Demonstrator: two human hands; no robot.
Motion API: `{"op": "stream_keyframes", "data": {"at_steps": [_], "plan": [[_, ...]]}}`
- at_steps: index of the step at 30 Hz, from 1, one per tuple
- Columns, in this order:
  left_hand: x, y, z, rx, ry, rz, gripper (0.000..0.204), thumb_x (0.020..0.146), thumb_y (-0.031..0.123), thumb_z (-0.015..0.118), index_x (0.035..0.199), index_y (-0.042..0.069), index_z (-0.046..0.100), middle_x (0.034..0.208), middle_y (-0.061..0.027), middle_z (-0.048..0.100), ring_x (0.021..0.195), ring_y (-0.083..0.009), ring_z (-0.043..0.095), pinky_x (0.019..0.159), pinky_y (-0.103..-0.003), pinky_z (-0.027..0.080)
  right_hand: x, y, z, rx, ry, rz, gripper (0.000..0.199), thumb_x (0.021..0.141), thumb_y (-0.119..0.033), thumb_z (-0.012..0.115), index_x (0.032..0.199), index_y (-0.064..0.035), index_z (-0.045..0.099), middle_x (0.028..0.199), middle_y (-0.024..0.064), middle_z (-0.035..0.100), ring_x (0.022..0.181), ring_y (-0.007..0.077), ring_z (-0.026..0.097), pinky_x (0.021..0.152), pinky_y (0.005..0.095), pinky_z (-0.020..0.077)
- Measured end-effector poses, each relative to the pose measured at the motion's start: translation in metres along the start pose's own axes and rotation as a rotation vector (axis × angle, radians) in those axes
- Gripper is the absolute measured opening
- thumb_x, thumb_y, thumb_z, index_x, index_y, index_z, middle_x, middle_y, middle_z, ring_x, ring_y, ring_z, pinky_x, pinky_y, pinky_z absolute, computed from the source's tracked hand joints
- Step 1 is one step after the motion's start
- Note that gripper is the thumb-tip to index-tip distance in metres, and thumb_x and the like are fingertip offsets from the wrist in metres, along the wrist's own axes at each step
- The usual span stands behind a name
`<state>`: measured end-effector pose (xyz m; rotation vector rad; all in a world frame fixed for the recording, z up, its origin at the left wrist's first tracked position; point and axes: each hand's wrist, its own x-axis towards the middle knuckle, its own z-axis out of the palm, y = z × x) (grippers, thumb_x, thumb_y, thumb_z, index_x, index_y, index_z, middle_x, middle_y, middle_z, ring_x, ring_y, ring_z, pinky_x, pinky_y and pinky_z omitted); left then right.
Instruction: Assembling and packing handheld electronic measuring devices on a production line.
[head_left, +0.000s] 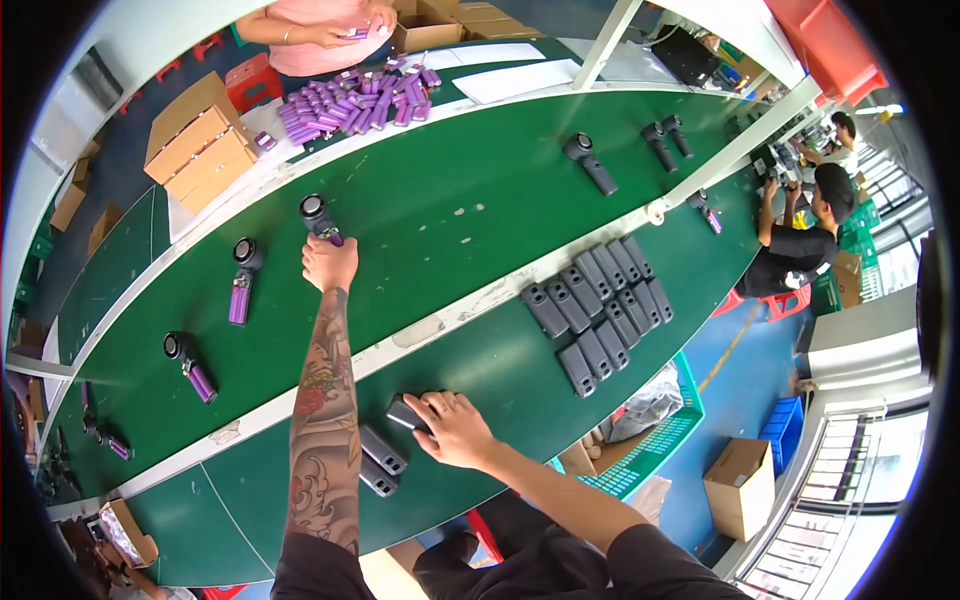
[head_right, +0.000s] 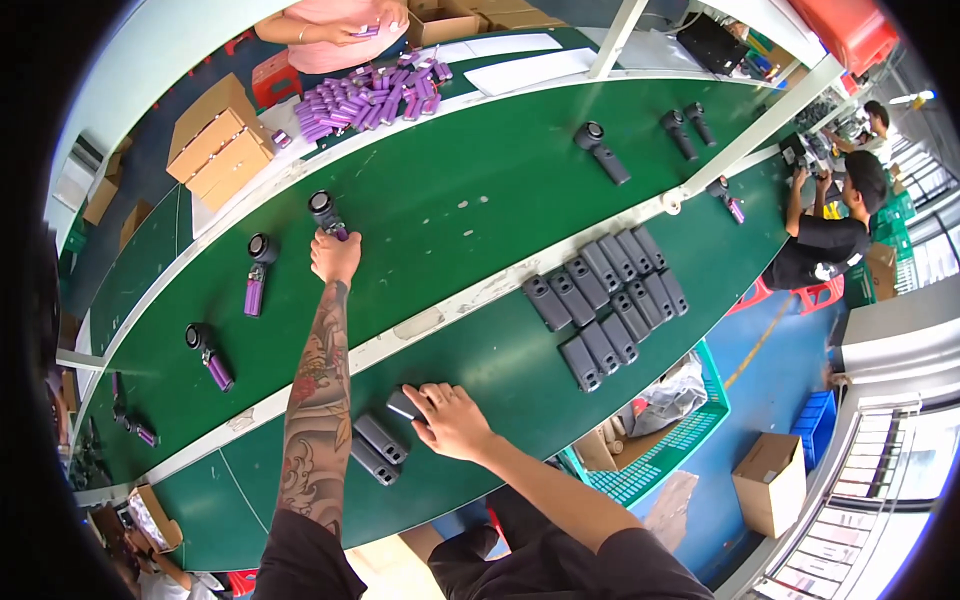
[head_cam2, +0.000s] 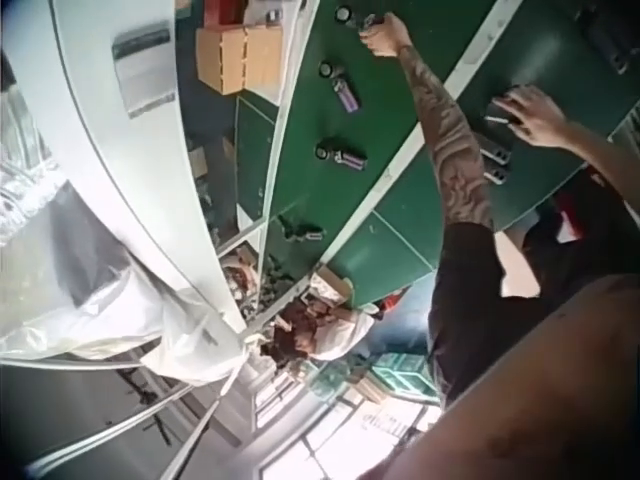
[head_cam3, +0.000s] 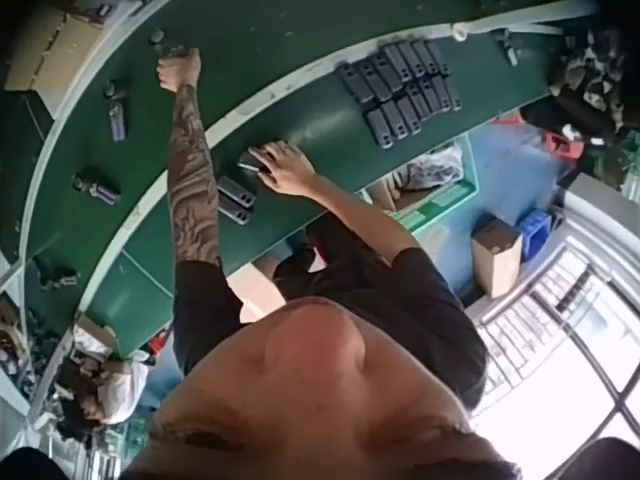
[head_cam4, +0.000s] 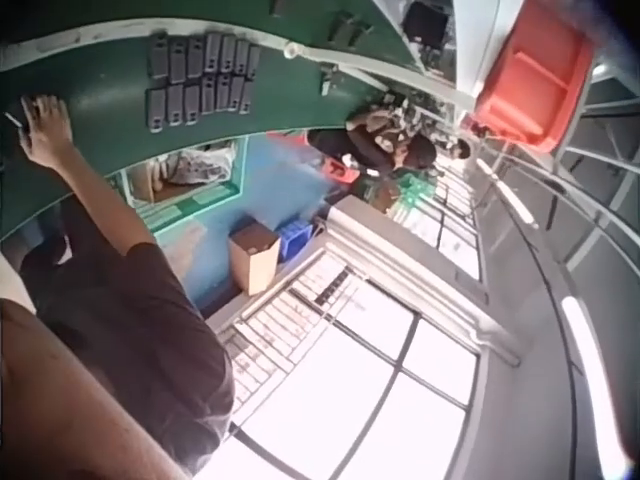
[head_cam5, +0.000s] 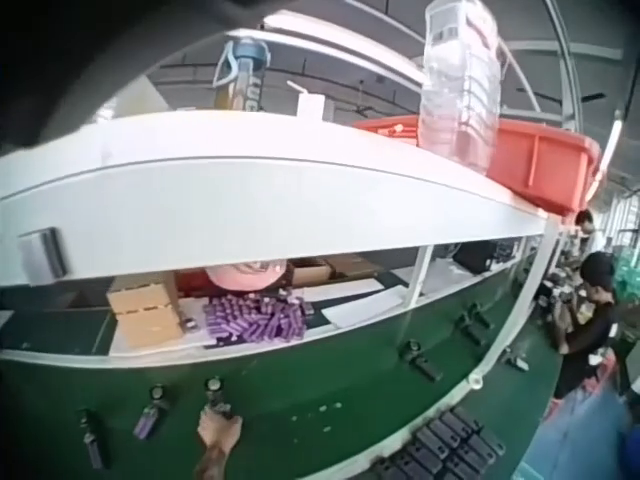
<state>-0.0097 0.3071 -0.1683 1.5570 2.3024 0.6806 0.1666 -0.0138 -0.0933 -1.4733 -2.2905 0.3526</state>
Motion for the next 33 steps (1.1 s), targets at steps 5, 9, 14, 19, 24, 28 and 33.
{"op": "stream_keyframes", "data": {"at_steps": [5, 9, 14, 19, 24, 28, 33], "plan": [[-0.070, 0.013, -0.074, -0.603, -0.528, -0.133, 0.034, 0.080, 0.016, 0.061, 0.107, -0.001, 0.052, 0.083, -0.0151, 0.063, 0.071, -0.0248, 0.063, 0.063, -0.033, 0.049, 0.002, 0.033, -0.048, -0.178, -0.170, 0.010, 0.049, 0.080, -0.015, 0.062, 0.128, -0.0111, 0.055, 0.114, 0.0091, 0.054, 0.085, 0.0278, 0.058, 0.069, 0.0368, 0.0488], [-0.156, 0.024, -0.130, -1.331, -0.755, -0.261, 0.042, 0.082, -0.004, 0.059, 0.121, -0.003, 0.044, 0.097, -0.0158, 0.063, 0.076, -0.0196, 0.062, 0.063, -0.027, 0.048, -0.007, 0.068, -0.063, -0.216, -0.235, -0.036, 0.044, 0.078, -0.009, 0.064, 0.120, -0.0196, 0.058, 0.128, 0.0096, 0.048, 0.080, 0.0306, 0.060, 0.060, 0.0398, 0.0536], [-0.242, 0.020, -0.181, -1.437, -0.612, -0.272, 0.037, 0.093, 0.003, 0.055, 0.127, 0.002, 0.043, 0.107, -0.0131, 0.061, 0.080, -0.0191, 0.062, 0.069, -0.028, 0.050, -0.020, 0.067, -0.058, -0.059, -0.222, 0.234, 0.034, 0.076, -0.003, 0.064, 0.108, -0.0167, 0.063, 0.148, 0.0147, 0.034, 0.088, 0.0394, 0.059, 0.073, 0.0455, 0.0567], [-0.267, 0.012, -0.200, -1.483, -0.549, -0.404, 0.029, 0.103, 0.022, 0.050, 0.125, 0.004, 0.048, 0.109, -0.0129, 0.062, 0.085, -0.0192, 0.063, 0.074, -0.029, 0.051, -0.017, 0.084, -0.050, 0.231, -0.027, 0.288, 0.042, 0.078, -0.002, 0.066, 0.119, -0.0083, 0.061, 0.138, 0.0170, 0.048, 0.099, 0.0364, 0.060, 0.083, 0.0418, 0.0545], [-0.293, 0.026, -0.193, -1.495, -0.402, -0.443, 0.035, 0.105, 0.029, 0.048, 0.129, 0.004, 0.050, 0.113, -0.0129, 0.063, 0.090, -0.0190, 0.064, 0.079, -0.029, 0.052, 0.012, 0.044, -0.103, 1.071, -0.139, 0.608, 0.052, 0.080, -0.006, 0.069, 0.131, -0.0040, 0.057, 0.122, 0.0156, 0.065, 0.105, 0.0304, 0.064, 0.087, 0.0363, 0.0529], [-0.303, 0.044, -0.194, -1.604, -0.278, -0.472, 0.040, 0.106, 0.030, 0.047, 0.135, 0.003, 0.049, 0.115, -0.0124, 0.063, 0.095, -0.0183, 0.064, 0.082, -0.029, 0.052, 0.028, -0.008, -0.120, 0.912, -0.012, 0.178, 0.054, 0.083, -0.004, 0.069, 0.135, -0.0055, 0.056, 0.124, 0.0148, 0.066, 0.105, 0.0233, 0.066, 0.089, 0.0313, 0.0512], [-0.307, 0.063, -0.191, -1.630, -0.226, -0.479, 0.045, 0.106, 0.029, 0.047, 0.143, 0.004, 0.044, 0.120, -0.0119, 0.064, 0.105, -0.0172, 0.062, 0.088, -0.028, 0.051, 0.034, -0.026, -0.115, 0.646, 0.089, 0.078, 0.056, 0.081, -0.003, 0.069, 0.135, -0.0079, 0.056, 0.128, 0.0140, 0.064, 0.105, 0.0278, 0.066, 0.090, 0.0323, 0.0519]]}}
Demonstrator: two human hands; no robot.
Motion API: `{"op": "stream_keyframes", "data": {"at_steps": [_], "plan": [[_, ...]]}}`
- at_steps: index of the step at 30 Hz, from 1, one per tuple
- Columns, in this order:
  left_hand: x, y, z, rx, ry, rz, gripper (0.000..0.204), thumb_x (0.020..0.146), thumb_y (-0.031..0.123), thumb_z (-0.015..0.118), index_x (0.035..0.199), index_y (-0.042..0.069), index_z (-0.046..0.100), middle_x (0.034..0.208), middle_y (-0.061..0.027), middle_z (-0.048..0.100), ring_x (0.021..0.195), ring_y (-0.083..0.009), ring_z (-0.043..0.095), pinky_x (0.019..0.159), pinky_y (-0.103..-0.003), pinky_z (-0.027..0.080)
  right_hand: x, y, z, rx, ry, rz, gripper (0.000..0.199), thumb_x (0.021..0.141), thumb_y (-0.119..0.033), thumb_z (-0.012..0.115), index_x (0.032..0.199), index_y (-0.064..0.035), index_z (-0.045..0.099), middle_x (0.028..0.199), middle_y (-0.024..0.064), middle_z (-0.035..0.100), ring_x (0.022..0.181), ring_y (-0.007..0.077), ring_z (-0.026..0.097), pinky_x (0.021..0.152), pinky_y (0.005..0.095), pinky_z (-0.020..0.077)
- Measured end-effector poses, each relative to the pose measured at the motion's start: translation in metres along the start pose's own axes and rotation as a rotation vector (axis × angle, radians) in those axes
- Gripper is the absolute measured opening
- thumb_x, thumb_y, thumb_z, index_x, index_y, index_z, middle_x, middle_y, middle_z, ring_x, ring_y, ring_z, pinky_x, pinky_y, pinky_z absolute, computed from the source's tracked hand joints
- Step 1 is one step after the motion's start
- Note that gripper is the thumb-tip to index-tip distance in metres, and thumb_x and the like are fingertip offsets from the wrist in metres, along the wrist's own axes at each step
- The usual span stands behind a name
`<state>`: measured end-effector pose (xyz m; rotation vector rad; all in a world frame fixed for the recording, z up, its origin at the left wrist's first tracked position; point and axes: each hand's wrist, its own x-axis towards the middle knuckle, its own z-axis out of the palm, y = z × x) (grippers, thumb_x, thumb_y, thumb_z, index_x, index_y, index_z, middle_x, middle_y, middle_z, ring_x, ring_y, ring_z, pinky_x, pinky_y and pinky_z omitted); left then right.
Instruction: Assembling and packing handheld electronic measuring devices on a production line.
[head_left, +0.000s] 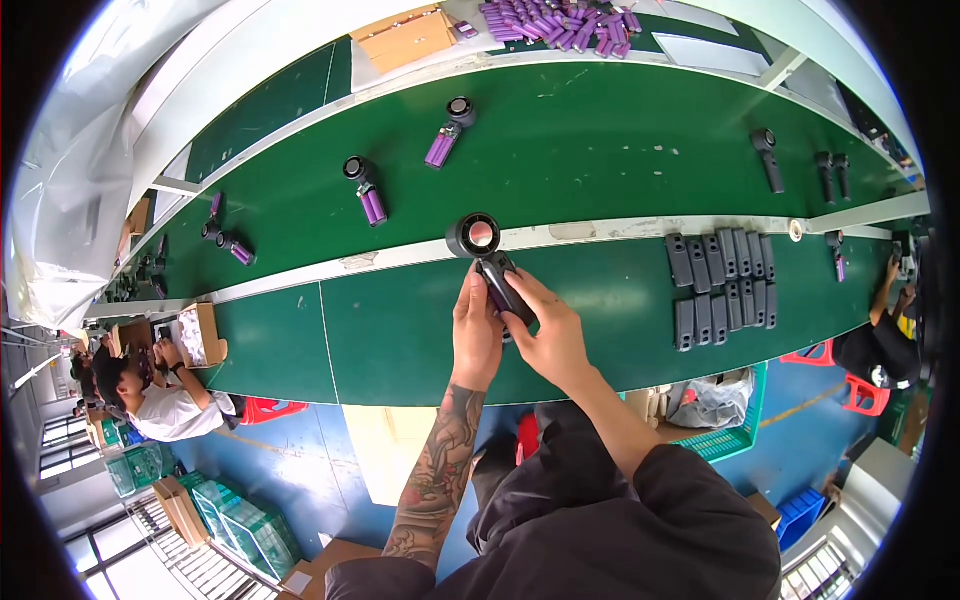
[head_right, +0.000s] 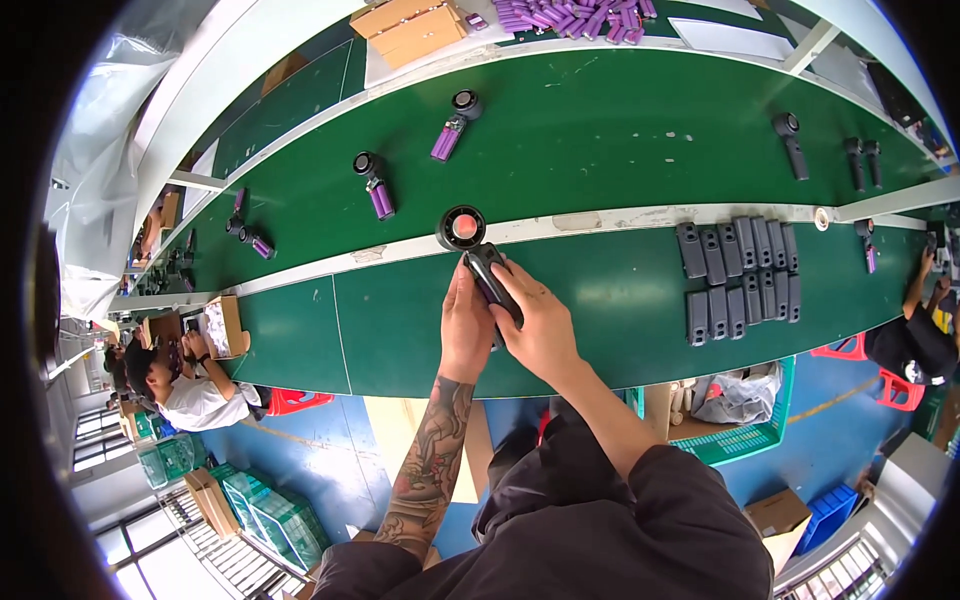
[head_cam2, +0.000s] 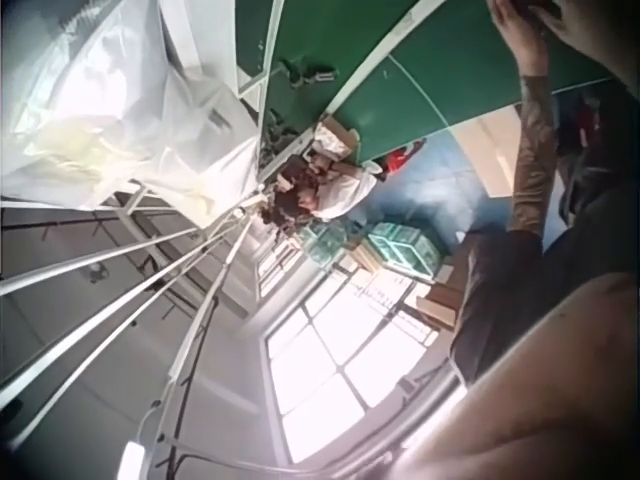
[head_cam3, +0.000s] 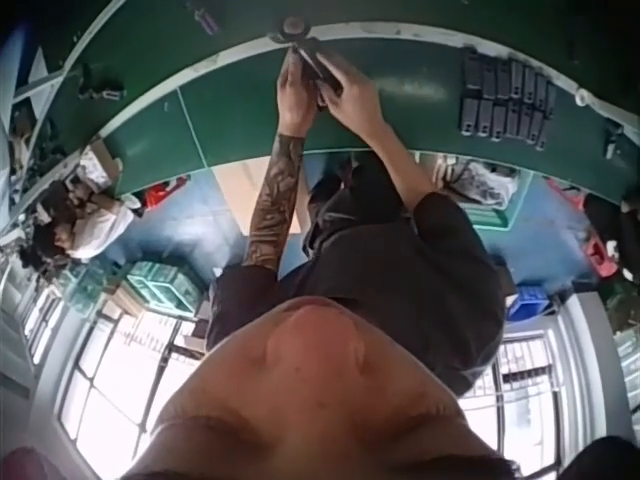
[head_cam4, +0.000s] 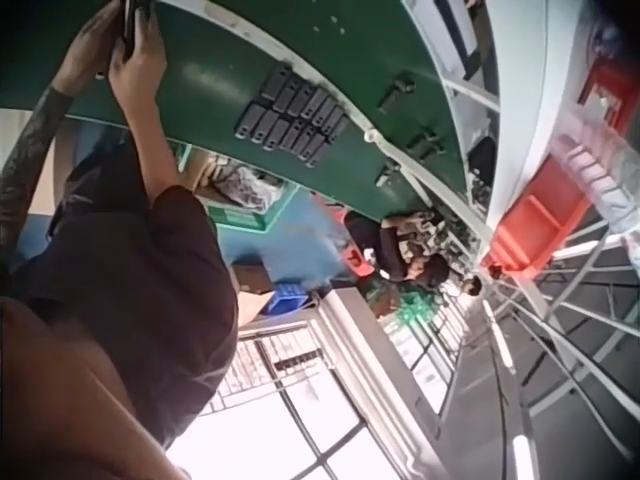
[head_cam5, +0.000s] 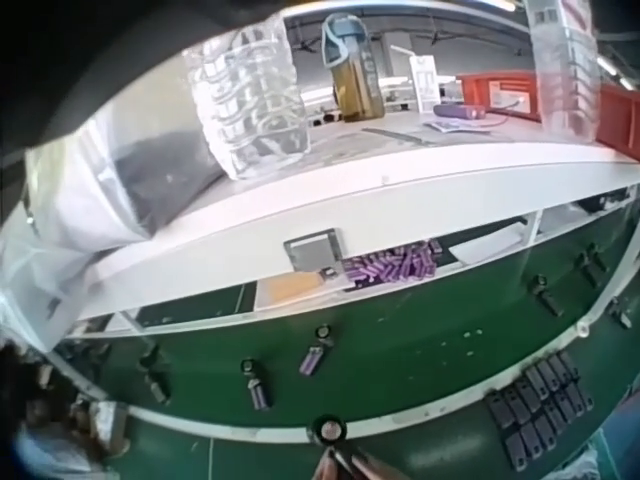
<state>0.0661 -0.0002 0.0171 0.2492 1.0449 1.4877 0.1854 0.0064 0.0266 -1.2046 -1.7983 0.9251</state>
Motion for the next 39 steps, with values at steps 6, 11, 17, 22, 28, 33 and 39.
{"op": "stream_keyframes", "data": {"at_steps": [6, 11, 17, 22, 28, 33, 39], "plan": [[-0.006, 0.004, 0.002, 0.061, -0.047, 0.011, 0.045, 0.104, 0.024, 0.052, 0.143, 0.002, 0.044, 0.125, -0.0127, 0.062, 0.108, -0.0164, 0.060, 0.090, -0.026, 0.049, -0.003, -0.004, 0.002, -0.250, 0.013, -0.099, 0.058, 0.080, -0.003, 0.068, 0.136, -0.0089, 0.055, 0.131, 0.0126, 0.062, 0.103, 0.0301, 0.066, 0.087, 0.0329, 0.0526], [-0.002, 0.011, 0.004, 0.219, -0.143, -0.012, 0.041, 0.102, 0.020, 0.055, 0.138, 0.000, 0.047, 0.123, -0.0145, 0.062, 0.104, -0.0172, 0.061, 0.088, -0.026, 0.049, -0.003, -0.005, 0.012, 0.204, 0.107, 0.130, 0.060, 0.079, -0.001, 0.067, 0.137, -0.0084, 0.054, 0.127, 0.0121, 0.063, 0.098, 0.0298, 0.066, 0.082, 0.0321, 0.0526], [-0.003, 0.017, 0.012, 0.398, -0.177, 0.046, 0.036, 0.098, 0.018, 0.060, 0.127, -0.002, 0.051, 0.110, -0.0151, 0.065, 0.093, -0.0198, 0.063, 0.081, -0.029, 0.051, 0.010, -0.013, -0.008, 0.401, -0.039, 0.469, 0.062, 0.076, -0.001, 0.068, 0.136, -0.0061, 0.053, 0.114, 0.0136, 0.067, 0.087, 0.0291, 0.067, 0.073, 0.0324, 0.0516], [0.006, 0.008, 0.007, 0.747, -0.165, 0.160, 0.039, 0.092, 0.019, 0.067, 0.122, -0.002, 0.052, 0.103, -0.0153, 0.065, 0.088, -0.0219, 0.063, 0.079, -0.032, 0.051, 0.006, 0.006, -0.005, 0.065, -0.120, 0.345, 0.061, 0.076, -0.001, 0.068, 0.135, -0.0045, 0.051, 0.105, 0.0137, 0.069, 0.074, 0.0272, 0.066, 0.066, 0.0336, 0.0502], [0.035, -0.012, 0.002, 0.832, -0.167, 0.146, 0.046, 0.085, 0.021, 0.074, 0.120, -0.001, 0.053, 0.106, -0.0162, 0.064, 0.093, -0.0245, 0.062, 0.083, -0.034, 0.050, 0.017, 0.024, -0.006, -0.067, -0.062, 0.278, 0.046, 0.082, -0.003, 0.065, 0.127, -0.0048, 0.054, 0.093, 0.0124, 0.068, 0.068, 0.0263, 0.066, 0.059, 0.0371, 0.0491], [0.083, -0.033, 0.018, 0.870, -0.283, 0.043, 0.038, 0.096, 0.028, 0.062, 0.120, -0.001, 0.057, 0.111, -0.0156, 0.063, 0.095, -0.0253, 0.061, 0.087, -0.035, 0.049, 0.018, 0.045, -0.023, 0.792, 0.140, 0.732, 0.032, 0.090, -0.007, 0.064, 0.120, 0.0018, 0.058, 0.092, 0.0120, 0.066, 0.063, 0.0226, 0.063, 0.057, 0.0319, 0.0496], [0.259, 0.000, -0.069, 1.673, 0.234, 0.972, 0.060, 0.087, 0.029, 0.064, 0.137, 0.003, 0.043, 0.130, -0.0217, 0.049, 0.110, -0.0404, 0.054, 0.091, -0.048, 0.048, 0.034, 0.113, -0.048, 1.096, -0.036, 0.844, 0.030, 0.096, -0.011, 0.061, 0.120, 0.0057, 0.055, 0.091, 0.0119, 0.064, 0.076, 0.0192, 0.064, 0.070, 0.0280, 0.0537]]}}
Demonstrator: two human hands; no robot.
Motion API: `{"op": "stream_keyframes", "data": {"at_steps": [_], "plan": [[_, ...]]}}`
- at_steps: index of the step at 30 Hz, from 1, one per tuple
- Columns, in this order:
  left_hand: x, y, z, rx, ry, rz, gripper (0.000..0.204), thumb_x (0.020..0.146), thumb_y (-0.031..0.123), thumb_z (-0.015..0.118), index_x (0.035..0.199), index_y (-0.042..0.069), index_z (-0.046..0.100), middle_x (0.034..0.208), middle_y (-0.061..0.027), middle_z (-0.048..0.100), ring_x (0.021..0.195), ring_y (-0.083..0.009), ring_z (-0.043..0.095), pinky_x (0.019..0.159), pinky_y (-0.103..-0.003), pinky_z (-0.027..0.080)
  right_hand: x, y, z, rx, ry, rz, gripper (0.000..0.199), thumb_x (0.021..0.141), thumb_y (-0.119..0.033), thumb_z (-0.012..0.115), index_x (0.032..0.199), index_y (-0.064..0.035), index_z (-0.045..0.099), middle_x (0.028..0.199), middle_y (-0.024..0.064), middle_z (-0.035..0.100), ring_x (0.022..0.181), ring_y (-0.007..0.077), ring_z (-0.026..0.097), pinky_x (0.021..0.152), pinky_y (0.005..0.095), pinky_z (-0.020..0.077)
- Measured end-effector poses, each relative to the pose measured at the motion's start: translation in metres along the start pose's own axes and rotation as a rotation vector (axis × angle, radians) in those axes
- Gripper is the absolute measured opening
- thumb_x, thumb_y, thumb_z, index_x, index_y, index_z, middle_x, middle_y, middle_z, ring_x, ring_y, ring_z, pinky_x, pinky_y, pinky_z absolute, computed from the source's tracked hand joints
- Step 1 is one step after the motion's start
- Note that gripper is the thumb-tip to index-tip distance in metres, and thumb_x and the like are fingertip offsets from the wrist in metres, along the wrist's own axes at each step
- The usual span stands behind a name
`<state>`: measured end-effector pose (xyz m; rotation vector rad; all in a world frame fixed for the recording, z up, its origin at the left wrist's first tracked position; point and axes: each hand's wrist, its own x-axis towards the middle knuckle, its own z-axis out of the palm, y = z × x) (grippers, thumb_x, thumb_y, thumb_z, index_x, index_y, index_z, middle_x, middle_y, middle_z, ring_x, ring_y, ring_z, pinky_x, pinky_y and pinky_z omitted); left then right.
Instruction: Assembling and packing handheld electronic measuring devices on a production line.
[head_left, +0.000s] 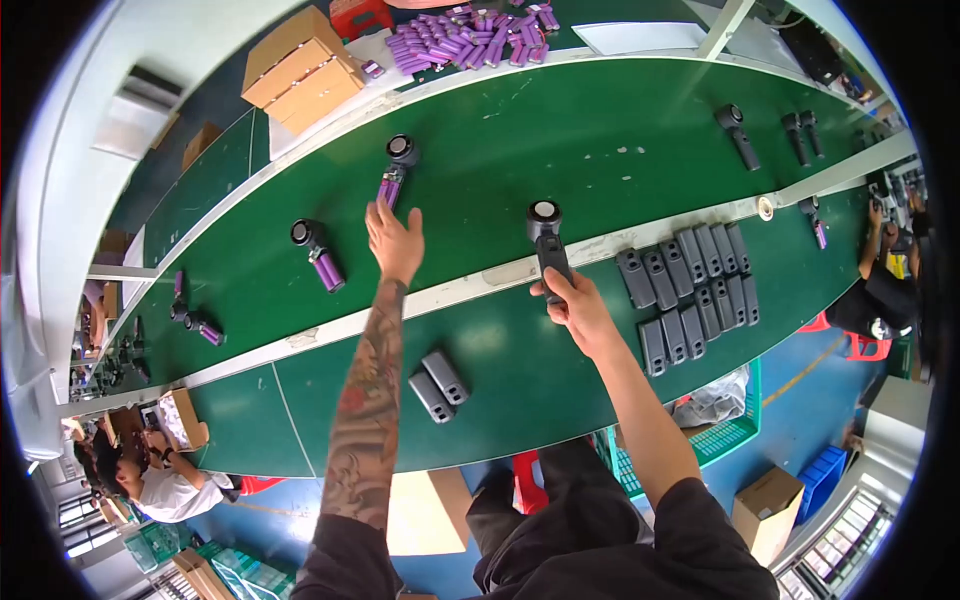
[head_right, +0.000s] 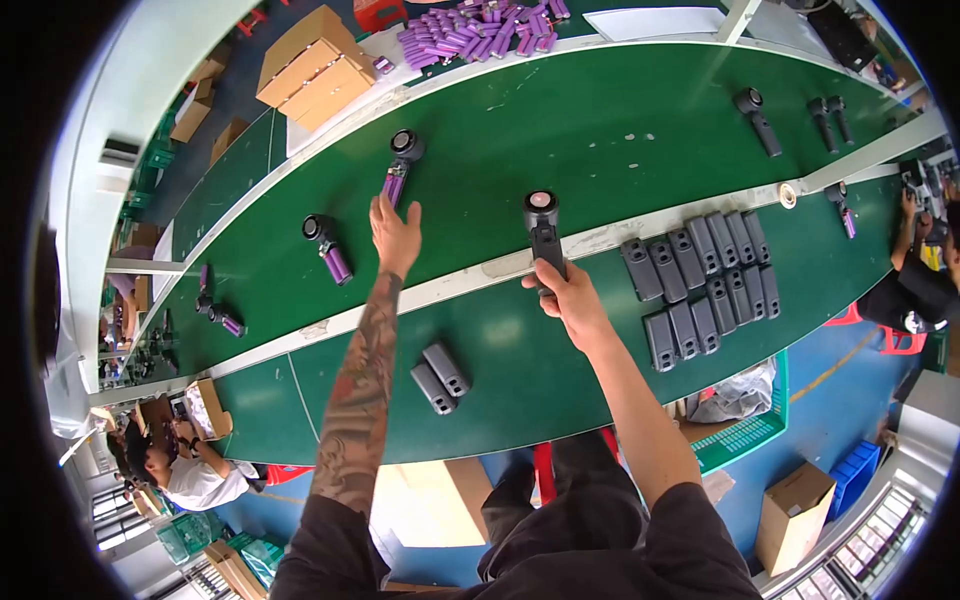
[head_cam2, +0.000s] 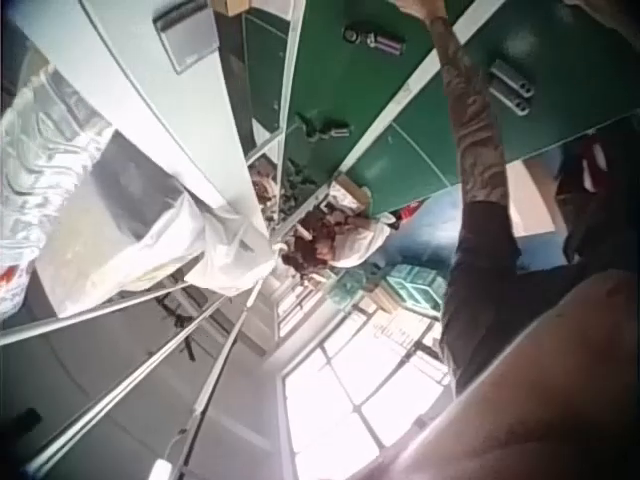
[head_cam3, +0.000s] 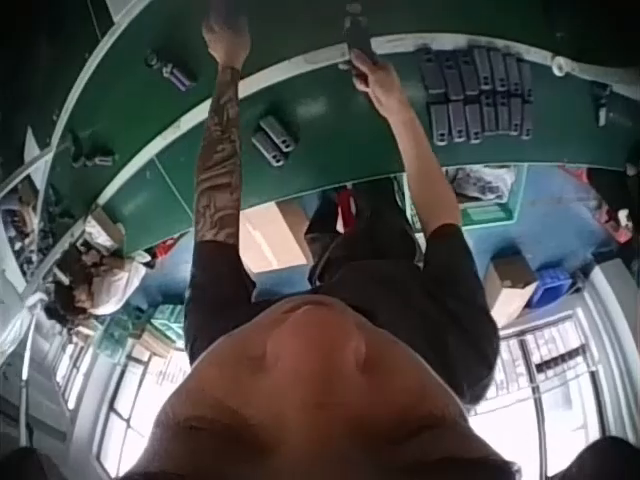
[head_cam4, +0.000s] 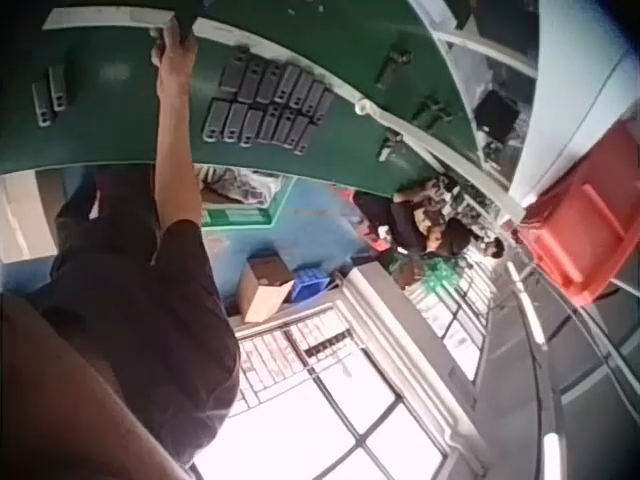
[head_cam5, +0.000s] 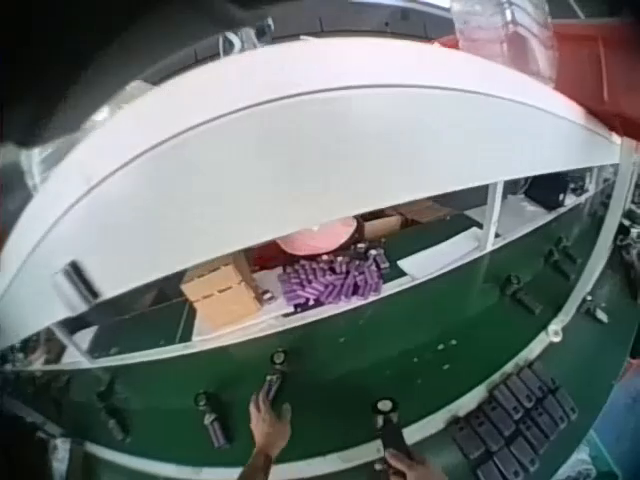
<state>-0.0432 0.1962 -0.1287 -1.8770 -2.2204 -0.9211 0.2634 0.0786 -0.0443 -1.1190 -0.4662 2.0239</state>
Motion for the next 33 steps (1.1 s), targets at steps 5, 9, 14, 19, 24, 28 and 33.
{"op": "stream_keyframes", "data": {"at_steps": [5, 9, 14, 19, 24, 28, 33], "plan": [[0.037, -0.004, 0.008, 0.076, -0.267, -0.031, 0.051, 0.087, 0.026, 0.064, 0.127, 0.001, 0.046, 0.113, -0.0189, 0.058, 0.095, -0.0374, 0.062, 0.082, -0.047, 0.052, 0.010, 0.007, -0.010, -0.062, 0.445, -0.512, 0.034, 0.098, -0.009, 0.058, 0.126, 0.0098, 0.050, 0.113, 0.0184, 0.063, 0.105, 0.0197, 0.062, 0.092, 0.0279, 0.0513], [0.024, 0.071, -0.044, -0.426, -0.774, -0.526, 0.040, 0.088, 0.016, 0.060, 0.121, -0.004, 0.051, 0.100, -0.0164, 0.063, 0.085, -0.0288, 0.062, 0.076, -0.038, 0.052, -0.025, 0.056, 0.025, -0.802, 0.107, -0.460, 0.039, 0.093, 0.003, 0.052, 0.132, -0.0026, 0.054, 0.144, 0.0096, 0.050, 0.121, 0.0231, 0.057, 0.099, 0.0340, 0.0491], [-0.014, 0.042, -0.100, -1.468, -0.803, -0.725, 0.036, 0.086, 0.006, 0.056, 0.120, -0.005, 0.050, 0.102, -0.0150, 0.062, 0.082, -0.0212, 0.060, 0.074, -0.033, 0.050, -0.004, 0.067, 0.066, -1.642, -0.660, -0.975, 0.042, 0.083, -0.007, 0.059, 0.125, -0.0111, 0.060, 0.148, 0.0042, 0.047, 0.137, 0.0256, 0.041, 0.109, 0.0390, 0.0357], [-0.082, 0.060, -0.175, -1.709, -0.447, -0.632, 0.034, 0.091, 0.003, 0.051, 0.125, -0.003, 0.049, 0.108, -0.0148, 0.061, 0.080, -0.0202, 0.061, 0.074, -0.030, 0.050, 0.006, 0.062, 0.040, -1.864, -0.887, -1.029, 0.031, 0.088, -0.016, 0.055, 0.118, -0.0114, 0.061, 0.142, 0.0051, 0.048, 0.137, 0.0239, 0.040, 0.110, 0.0396, 0.0316], [-0.113, 0.075, -0.197, -1.829, -0.283, -0.821, 0.029, 0.100, 0.013, 0.048, 0.125, -0.001, 0.052, 0.109, -0.0146, 0.062, 0.084, -0.0202, 0.063, 0.075, -0.029, 0.051, 0.004, 0.051, 0.019, -1.992, -1.041, -1.096, 0.027, 0.091, -0.018, 0.053, 0.118, -0.0117, 0.057, 0.133, 0.0054, 0.053, 0.130, 0.0215, 0.044, 0.110, 0.0403, 0.0295], [-0.131, 0.074, -0.189, -1.712, -0.252, -0.936, 0.032, 0.105, 0.022, 0.045, 0.128, 0.001, 0.051, 0.113, -0.0150, 0.062, 0.085, -0.0199, 0.064, 0.076, -0.030, 0.053, -0.012, 0.021, -0.006, -1.982, -0.909, -0.818, 0.034, 0.086, -0.018, 0.065, 0.118, -0.0105, 0.056, 0.124, 0.0042, 0.059, 0.108, 0.0218, 0.058, 0.093, 0.0367, 0.0445], [-0.139, 0.099, -0.188, -1.652, -0.177, -0.937, 0.035, 0.106, 0.026, 0.046, 0.129, 0.001, 0.051, 0.120, -0.0149, 0.061, 0.093, -0.0185, 0.065, 0.084, -0.030, 0.053, -0.051, 0.007, 0.032, -1.341, -0.288, -0.530, 0.040, 0.083, -0.012, 0.073, 0.121, -0.0080, 0.061, 0.110, 0.0050, 0.067, 0.078, 0.0188, 0.063, 0.068, 0.0304, 0.0495]]}}
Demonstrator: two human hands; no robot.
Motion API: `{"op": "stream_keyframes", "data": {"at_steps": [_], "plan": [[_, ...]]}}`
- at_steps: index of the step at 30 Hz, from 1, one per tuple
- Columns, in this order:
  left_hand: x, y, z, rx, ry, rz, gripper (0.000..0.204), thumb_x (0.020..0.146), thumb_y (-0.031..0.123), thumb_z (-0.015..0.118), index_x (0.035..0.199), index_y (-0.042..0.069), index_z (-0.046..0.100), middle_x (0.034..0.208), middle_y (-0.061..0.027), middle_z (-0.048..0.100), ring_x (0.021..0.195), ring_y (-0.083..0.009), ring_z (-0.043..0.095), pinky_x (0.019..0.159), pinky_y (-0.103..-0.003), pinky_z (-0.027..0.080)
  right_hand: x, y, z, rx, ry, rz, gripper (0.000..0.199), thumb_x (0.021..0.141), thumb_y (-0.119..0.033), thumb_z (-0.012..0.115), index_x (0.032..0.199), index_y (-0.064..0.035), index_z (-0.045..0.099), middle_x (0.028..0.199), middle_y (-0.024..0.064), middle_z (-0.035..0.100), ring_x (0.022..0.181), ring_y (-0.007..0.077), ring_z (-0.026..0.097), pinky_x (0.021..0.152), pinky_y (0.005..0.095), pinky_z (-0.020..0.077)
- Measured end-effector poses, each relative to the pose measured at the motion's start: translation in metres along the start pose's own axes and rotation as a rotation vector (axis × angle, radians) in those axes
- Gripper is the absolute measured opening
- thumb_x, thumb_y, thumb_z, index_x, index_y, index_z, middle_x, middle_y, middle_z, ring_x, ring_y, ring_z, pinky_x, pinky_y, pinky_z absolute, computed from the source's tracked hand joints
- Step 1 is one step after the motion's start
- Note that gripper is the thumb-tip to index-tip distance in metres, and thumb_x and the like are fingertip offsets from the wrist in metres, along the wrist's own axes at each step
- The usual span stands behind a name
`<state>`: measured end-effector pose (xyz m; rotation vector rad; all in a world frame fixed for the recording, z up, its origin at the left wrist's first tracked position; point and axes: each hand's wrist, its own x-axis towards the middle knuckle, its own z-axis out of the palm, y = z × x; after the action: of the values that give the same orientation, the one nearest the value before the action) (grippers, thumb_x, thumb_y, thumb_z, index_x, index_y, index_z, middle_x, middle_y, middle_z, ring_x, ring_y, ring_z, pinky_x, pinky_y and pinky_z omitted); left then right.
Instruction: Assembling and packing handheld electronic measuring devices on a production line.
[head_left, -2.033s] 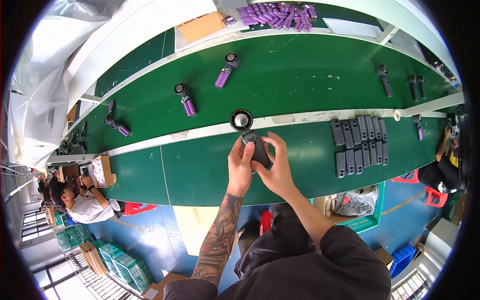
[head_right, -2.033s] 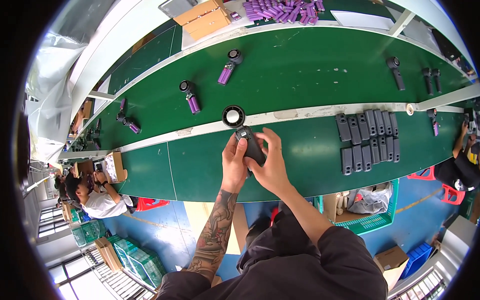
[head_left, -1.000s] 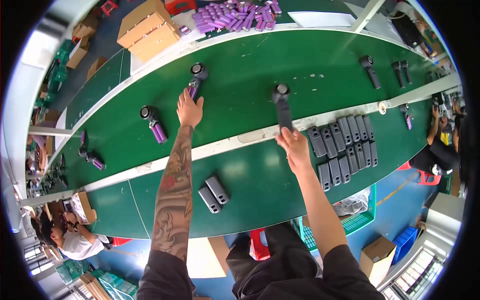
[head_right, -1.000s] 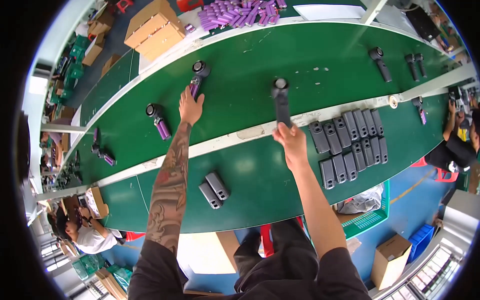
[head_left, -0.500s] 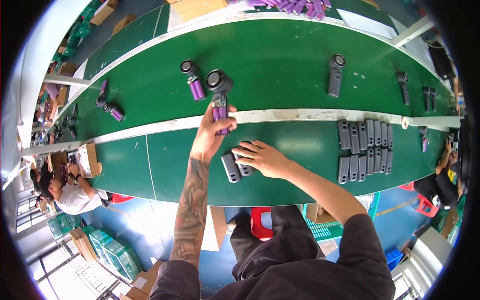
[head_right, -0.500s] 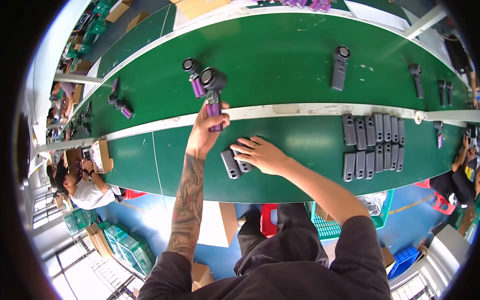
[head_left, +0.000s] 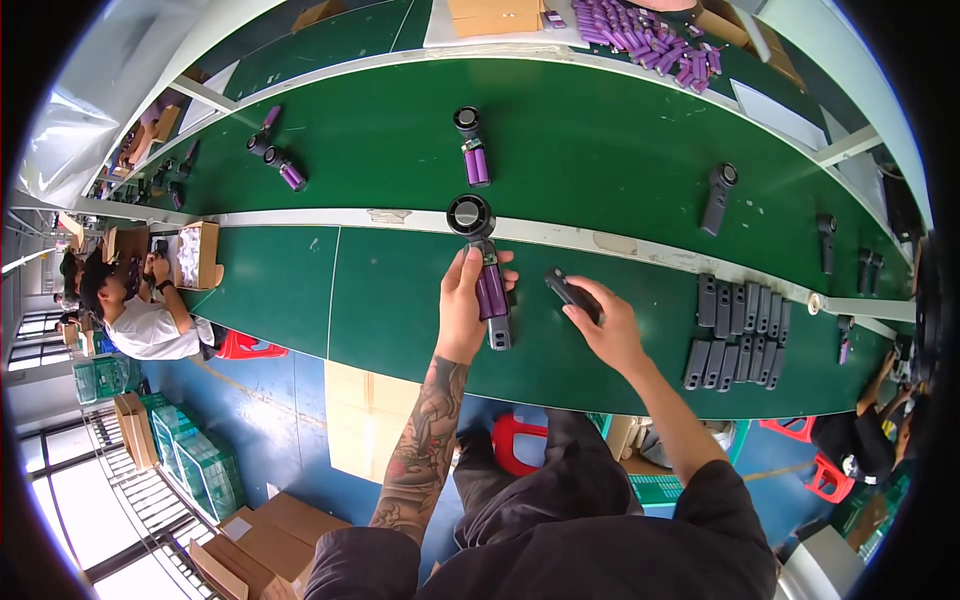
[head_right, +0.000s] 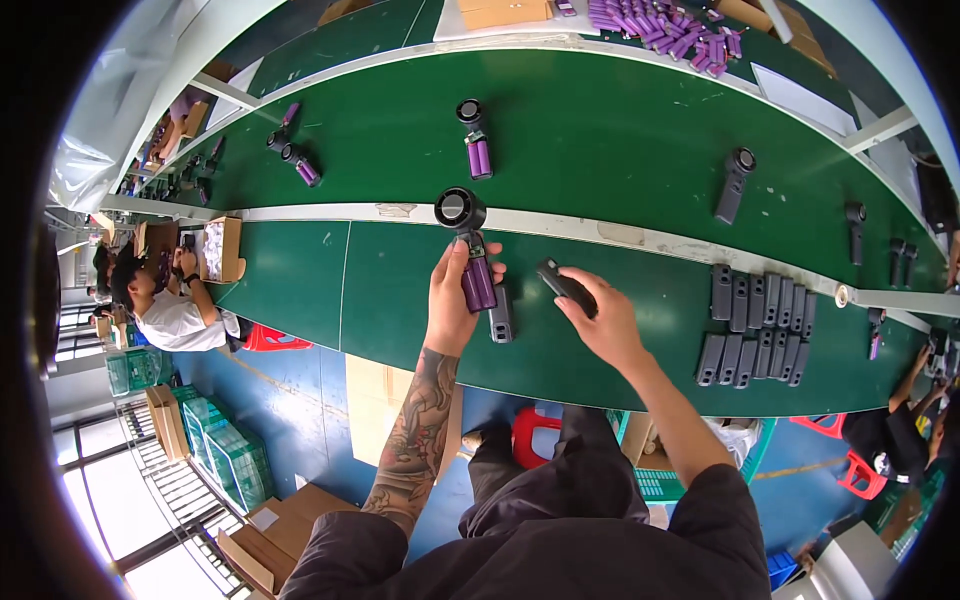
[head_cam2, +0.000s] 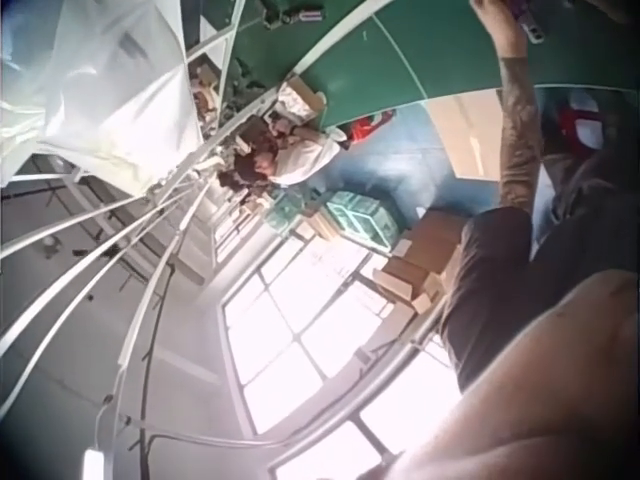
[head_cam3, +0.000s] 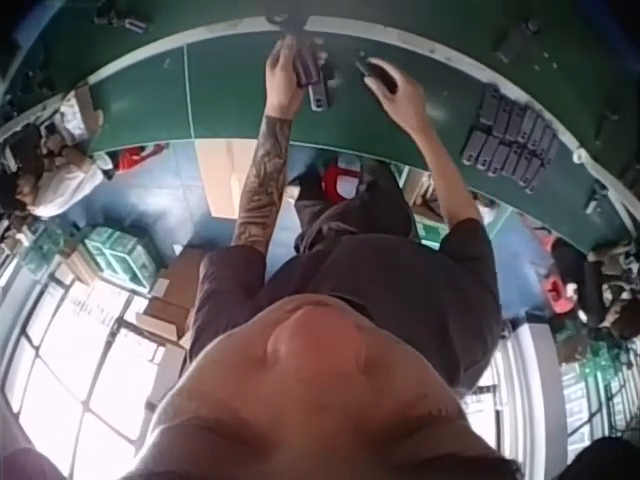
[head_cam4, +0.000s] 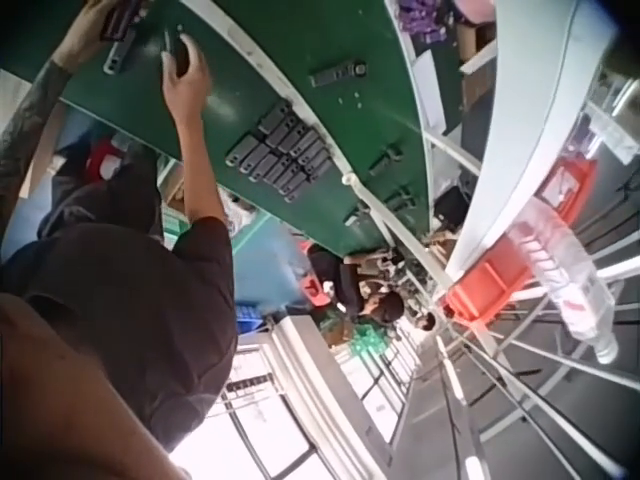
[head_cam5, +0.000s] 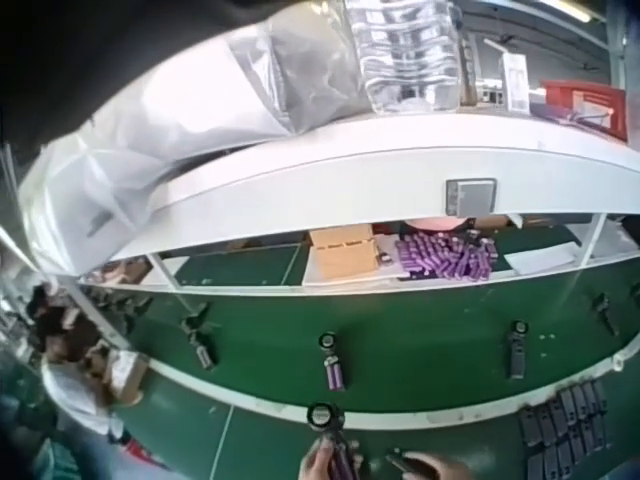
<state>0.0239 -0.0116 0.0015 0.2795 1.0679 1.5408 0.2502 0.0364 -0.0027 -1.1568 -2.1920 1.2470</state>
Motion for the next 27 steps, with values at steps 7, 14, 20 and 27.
{"op": "stream_keyframes", "data": {"at_steps": [7, 14, 20, 27], "plan": [[-0.003, -0.017, 0.021, -0.166, 0.024, 0.091, 0.034, 0.108, 0.026, 0.041, 0.128, 0.001, 0.053, 0.125, -0.0149, 0.061, 0.105, -0.0189, 0.062, 0.092, -0.032, 0.050, 0.029, -0.071, 0.029, 0.078, 0.450, -0.193, 0.037, 0.083, -0.010, 0.073, 0.119, -0.0097, 0.065, 0.106, 0.0072, 0.070, 0.076, 0.0206, 0.067, 0.058, 0.0291, 0.0503], [-0.012, -0.016, 0.045, -0.133, 0.013, 0.112, 0.031, 0.107, 0.021, 0.043, 0.128, -0.001, 0.053, 0.128, -0.0146, 0.060, 0.114, -0.0196, 0.059, 0.100, -0.032, 0.047, 0.031, -0.068, 0.043, -0.190, 0.461, -0.171, 0.043, 0.084, -0.010, 0.071, 0.126, -0.0109, 0.060, 0.122, 0.0082, 0.065, 0.081, 0.0232, 0.068, 0.065, 0.0298, 0.0533], [-0.009, -0.012, 0.033, 0.157, -0.047, 0.049, 0.032, 0.105, 0.018, 0.047, 0.129, -0.002, 0.053, 0.129, -0.0149, 0.060, 0.114, -0.0207, 0.059, 0.099, -0.033, 0.049, 0.037, -0.062, 0.046, 0.068, 0.566, -0.163, 0.051, 0.082, -0.008, 0.070, 0.131, -0.0118, 0.056, 0.130, 0.0097, 0.060, 0.080, 0.0257, 0.067, 0.066, 0.0317, 0.0537], [-0.006, -0.021, 0.037, 0.126, -0.109, 0.021, 0.032, 0.100, 0.016, 0.057, 0.126, -0.003, 0.056, 0.118, -0.0141, 0.064, 0.097, -0.0186, 0.062, 0.084, -0.029, 0.052, 0.036, -0.047, 0.038, 0.782, 0.225, 0.244, 0.050, 0.079, -0.005, 0.068, 0.128, -0.0083, 0.058, 0.119, 0.0104, 0.065, 0.074, 0.0261, 0.065, 0.066, 0.0319, 0.0525]]}}
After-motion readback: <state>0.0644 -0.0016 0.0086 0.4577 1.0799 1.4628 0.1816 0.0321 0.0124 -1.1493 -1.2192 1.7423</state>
